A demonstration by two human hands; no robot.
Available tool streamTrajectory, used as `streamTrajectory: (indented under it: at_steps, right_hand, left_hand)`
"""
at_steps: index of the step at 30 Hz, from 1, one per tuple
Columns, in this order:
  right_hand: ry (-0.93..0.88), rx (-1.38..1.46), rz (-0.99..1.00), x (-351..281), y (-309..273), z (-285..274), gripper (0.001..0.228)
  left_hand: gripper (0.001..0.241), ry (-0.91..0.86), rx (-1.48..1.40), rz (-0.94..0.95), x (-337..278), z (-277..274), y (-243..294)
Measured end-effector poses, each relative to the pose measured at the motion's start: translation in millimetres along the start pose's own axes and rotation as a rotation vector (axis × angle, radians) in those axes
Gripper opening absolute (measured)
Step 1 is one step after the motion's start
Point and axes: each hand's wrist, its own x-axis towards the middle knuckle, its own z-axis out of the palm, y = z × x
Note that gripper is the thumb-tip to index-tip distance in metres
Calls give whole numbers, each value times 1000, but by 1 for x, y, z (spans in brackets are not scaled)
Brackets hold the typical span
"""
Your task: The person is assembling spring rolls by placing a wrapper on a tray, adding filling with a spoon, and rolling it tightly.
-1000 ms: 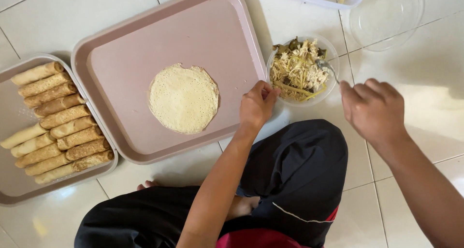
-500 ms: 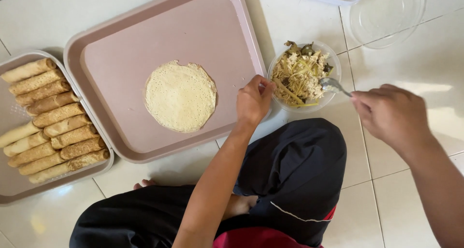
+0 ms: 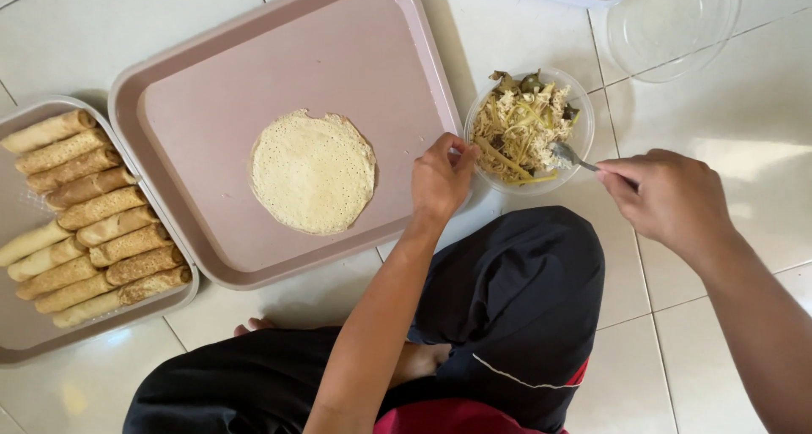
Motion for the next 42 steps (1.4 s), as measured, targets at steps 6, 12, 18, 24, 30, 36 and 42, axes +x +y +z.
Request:
streamTrajectory:
  at_steps: [6,12,18,24,30,36,42]
  right_hand:
    - [175,-89,-91,0,14,16,14]
    - [102,135,-83,-5,16,11,15]
    - [108,11,-62,-3,-3,18,14]
    - [192,-75,-71,-3,-4,3,12]
    - [95,154,-87,6,5,22,16]
    - [24,487,-35,14,4,47,19]
    - [-39,691,25,22,9,59,21]
  left_hand:
    - [13,-27,16,-34,0,-1,5]
    - [12,-17,-60,-22,-1,0,3]
    - [14,-7,-16,-1,-1,1,1]
    - [14,-36,-29,-47,-2,-2,7]
    - [14,-15,-55,-5,-2,0,4]
    - [13,-51,-42,-67,-2,1,5]
    - [15,-36,-91,-40,-2,1,1]
